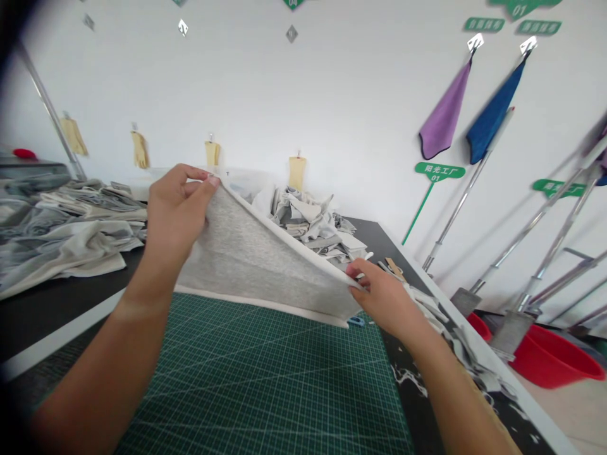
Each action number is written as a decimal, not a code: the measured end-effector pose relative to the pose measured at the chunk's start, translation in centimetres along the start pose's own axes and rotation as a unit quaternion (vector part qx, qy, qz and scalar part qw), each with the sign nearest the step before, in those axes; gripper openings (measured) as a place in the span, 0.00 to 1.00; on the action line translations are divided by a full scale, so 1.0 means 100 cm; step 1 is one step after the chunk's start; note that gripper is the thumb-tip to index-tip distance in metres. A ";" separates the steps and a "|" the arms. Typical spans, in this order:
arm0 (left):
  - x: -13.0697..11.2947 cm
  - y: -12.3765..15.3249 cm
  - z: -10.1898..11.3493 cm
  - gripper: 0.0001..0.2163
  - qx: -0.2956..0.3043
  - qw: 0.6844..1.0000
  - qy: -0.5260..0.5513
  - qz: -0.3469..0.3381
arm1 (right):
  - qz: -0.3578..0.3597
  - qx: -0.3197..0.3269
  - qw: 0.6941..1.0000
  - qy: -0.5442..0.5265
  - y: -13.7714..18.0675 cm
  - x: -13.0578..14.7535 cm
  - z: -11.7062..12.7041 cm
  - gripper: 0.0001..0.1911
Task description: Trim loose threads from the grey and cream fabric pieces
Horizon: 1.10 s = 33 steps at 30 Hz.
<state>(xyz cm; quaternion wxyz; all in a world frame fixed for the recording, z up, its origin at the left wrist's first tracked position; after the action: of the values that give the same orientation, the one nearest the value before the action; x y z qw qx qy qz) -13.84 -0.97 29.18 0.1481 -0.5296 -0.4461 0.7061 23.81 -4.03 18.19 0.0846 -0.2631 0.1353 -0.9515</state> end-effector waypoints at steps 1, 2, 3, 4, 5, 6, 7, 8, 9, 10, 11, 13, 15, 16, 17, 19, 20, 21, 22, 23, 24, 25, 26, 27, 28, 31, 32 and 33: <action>0.007 -0.003 0.002 0.07 -0.004 0.999 -0.032 0.001 | -0.003 0.010 1.000 -0.016 0.001 -0.001 0.004 0.11; 0.016 -0.006 0.004 0.07 -0.002 0.997 -0.072 0.005 | -0.005 0.022 0.999 -0.043 0.001 0.000 0.007 0.12; 0.025 -0.008 0.005 0.07 0.006 0.993 -0.116 0.012 | -0.007 0.037 0.996 -0.081 0.002 0.001 0.010 0.13; 0.034 -0.010 0.005 0.06 0.023 0.987 -0.156 0.021 | -0.011 0.054 0.991 -0.122 0.003 0.004 0.011 0.16; 0.044 -0.010 0.003 0.05 0.047 0.980 -0.193 0.032 | -0.016 0.072 0.984 -0.161 0.004 0.007 0.011 0.18; 0.052 -0.009 -0.001 0.04 0.077 0.970 -0.226 0.042 | -0.023 0.091 0.977 -0.193 0.005 0.010 0.010 0.21; 0.058 -0.007 -0.006 0.03 0.113 0.960 -0.253 0.050 | -0.031 0.105 0.970 -0.216 0.006 0.013 0.007 0.22; 0.062 -0.002 -0.013 0.03 0.155 0.948 -0.271 0.053 | -0.039 0.115 0.965 -0.233 0.007 0.016 0.004 0.23; 0.062 0.005 -0.023 0.04 0.205 0.937 -0.279 0.053 | -0.049 0.124 0.960 -0.247 0.008 0.018 0.000 0.23; 0.060 0.013 -0.036 0.07 0.260 0.925 -0.272 0.050 | -0.059 0.132 0.955 -0.259 0.009 0.021 -0.004 0.24; 0.056 0.025 -0.050 0.09 0.320 0.913 -0.250 0.044 | -0.069 0.140 0.950 -0.270 0.010 0.023 -0.010 0.23; 0.040 0.053 -0.080 0.12 0.437 0.884 -0.162 0.037 | -0.088 0.154 0.940 -0.290 0.013 0.027 -0.022 0.24; 0.021 0.085 -0.108 0.16 0.532 0.845 -0.054 0.031 | -0.103 0.165 0.930 -0.313 0.014 0.031 -0.033 0.25; 0.012 0.100 -0.120 0.17 0.566 0.824 -0.008 0.024 | -0.110 0.165 0.924 -0.326 0.015 0.032 -0.037 0.25; 0.005 0.114 -0.130 0.19 0.592 0.806 0.026 0.014 | -0.116 0.164 0.919 -0.339 0.015 0.033 -0.041 0.25; -0.001 0.131 -0.144 0.20 0.599 0.799 0.051 -0.007 | -0.124 0.163 0.907 -0.367 0.014 0.033 -0.045 0.23; -0.001 0.136 -0.148 0.19 0.593 0.803 0.052 -0.013 | -0.127 0.163 0.901 -0.382 0.014 0.033 -0.047 0.22; 0.000 0.139 -0.151 0.18 0.584 0.810 0.051 -0.014 | -0.130 0.163 0.894 -0.397 0.013 0.033 -0.047 0.20; 0.002 0.140 -0.153 0.17 0.577 0.815 0.051 -0.011 | -0.134 0.163 0.888 -0.409 0.013 0.032 -0.047 0.20; 0.004 0.139 -0.154 0.17 0.570 0.820 0.053 -0.005 | -0.138 0.163 0.883 -0.417 0.012 0.032 -0.046 0.20; 0.005 0.136 -0.154 0.16 0.564 0.824 0.055 0.002 | -0.141 0.164 0.881 -0.422 0.012 0.032 -0.045 0.20; 0.007 0.133 -0.153 0.15 0.558 0.828 0.057 0.009 | -0.141 0.163 0.880 -0.423 0.012 0.032 -0.044 0.21; 0.008 0.129 -0.152 0.15 0.555 0.830 0.057 0.015 | -0.136 0.157 0.882 -0.422 0.012 0.032 -0.041 0.22; 0.008 0.126 -0.151 0.15 0.554 0.830 0.056 0.019 | -0.126 0.147 0.885 -0.423 0.012 0.033 -0.039 0.24; 0.008 0.123 -0.150 0.15 0.558 0.827 0.057 0.021 | -0.113 0.134 0.889 -0.424 0.011 0.034 -0.036 0.26; 0.008 0.123 -0.150 0.17 0.594 0.800 0.082 0.030 | -0.073 0.098 0.900 -0.419 0.009 0.037 -0.029 0.24; 0.009 0.124 -0.151 0.18 0.607 0.788 0.095 0.040 | -0.064 0.093 0.903 -0.414 0.009 0.037 -0.028 0.22; 0.010 0.126 -0.152 0.19 0.618 0.777 0.107 0.052 | -0.057 0.091 0.907 -0.407 0.008 0.037 -0.028 0.20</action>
<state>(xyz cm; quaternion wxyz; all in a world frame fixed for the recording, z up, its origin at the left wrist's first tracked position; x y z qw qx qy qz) 2.48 -0.16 18.02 0.4534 -0.4185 0.1335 0.7755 19.26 -5.03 17.41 0.1013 -0.6263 -0.0134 -0.7729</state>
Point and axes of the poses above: each hand's wrist, its own y-axis away from the middle knuckle, its own z-axis out of the back of the hand, x = y × z, the point moved 6 cm from there along -y, towards the middle knuckle, and after that the axes turned 2 degrees about -y, right-handed, at the moved point
